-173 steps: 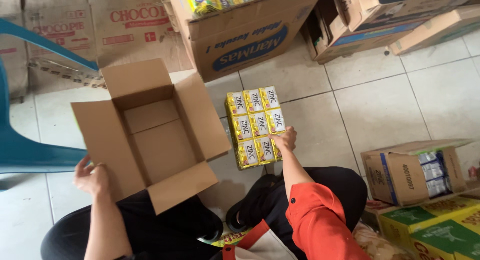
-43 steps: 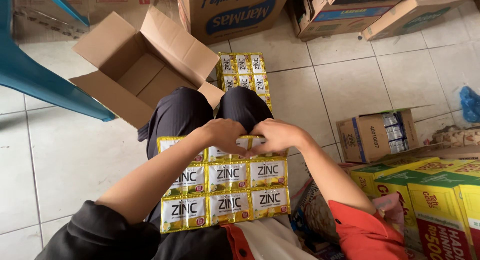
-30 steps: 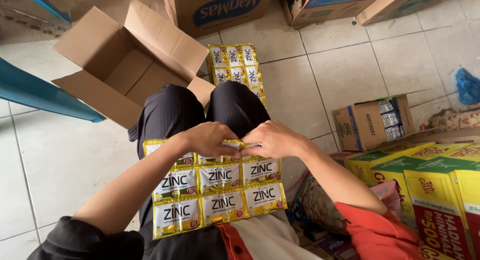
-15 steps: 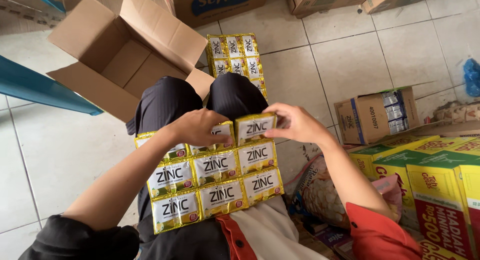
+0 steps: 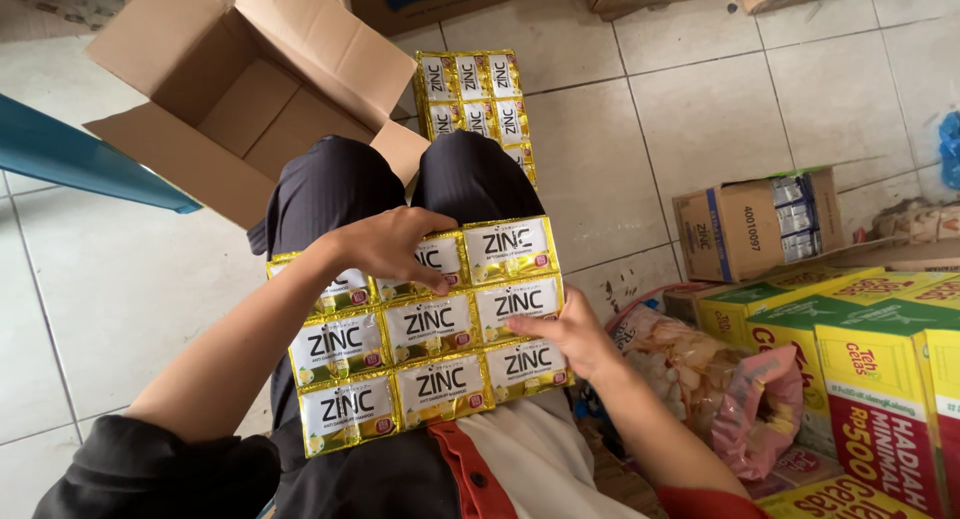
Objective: The person sits on the floor and packs small yellow-wrapped packages labeled 'ZINC' into a cardboard box. They repeatedly pick up stacks of packages, separate them, and place them into the box, arranging them in rows.
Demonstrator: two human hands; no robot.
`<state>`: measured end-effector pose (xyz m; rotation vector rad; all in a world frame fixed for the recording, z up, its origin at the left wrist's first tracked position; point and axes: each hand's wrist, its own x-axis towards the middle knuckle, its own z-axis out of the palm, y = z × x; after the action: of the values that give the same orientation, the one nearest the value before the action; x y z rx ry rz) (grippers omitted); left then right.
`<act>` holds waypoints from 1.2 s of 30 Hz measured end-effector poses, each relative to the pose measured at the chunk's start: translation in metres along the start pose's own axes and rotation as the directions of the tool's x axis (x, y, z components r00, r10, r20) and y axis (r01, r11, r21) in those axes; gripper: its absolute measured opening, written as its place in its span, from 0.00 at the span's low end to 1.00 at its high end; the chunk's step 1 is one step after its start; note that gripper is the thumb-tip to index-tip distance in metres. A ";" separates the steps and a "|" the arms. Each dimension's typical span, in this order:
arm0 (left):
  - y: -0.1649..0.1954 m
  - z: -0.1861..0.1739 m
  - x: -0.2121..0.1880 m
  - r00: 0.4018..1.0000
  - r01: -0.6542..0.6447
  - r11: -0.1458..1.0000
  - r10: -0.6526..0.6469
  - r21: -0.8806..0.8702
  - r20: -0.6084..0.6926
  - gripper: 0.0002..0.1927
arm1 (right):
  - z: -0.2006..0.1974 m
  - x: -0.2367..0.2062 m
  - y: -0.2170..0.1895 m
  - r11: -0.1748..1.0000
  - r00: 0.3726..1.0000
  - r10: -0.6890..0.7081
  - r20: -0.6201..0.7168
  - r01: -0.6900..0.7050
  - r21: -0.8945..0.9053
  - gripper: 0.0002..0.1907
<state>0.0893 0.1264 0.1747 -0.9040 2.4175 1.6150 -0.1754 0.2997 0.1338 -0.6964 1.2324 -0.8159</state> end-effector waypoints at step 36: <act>0.044 -0.041 0.035 0.918 -0.342 0.848 0.394 -0.405 0.051 0.15 | 0.005 -0.066 -0.056 0.696 0.624 -0.713 -0.321 0.571 -0.436 0.20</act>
<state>0.0474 0.0882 0.2147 -0.3495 2.3207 2.2695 -0.1882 0.3252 0.2157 -1.2969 1.5795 -1.4988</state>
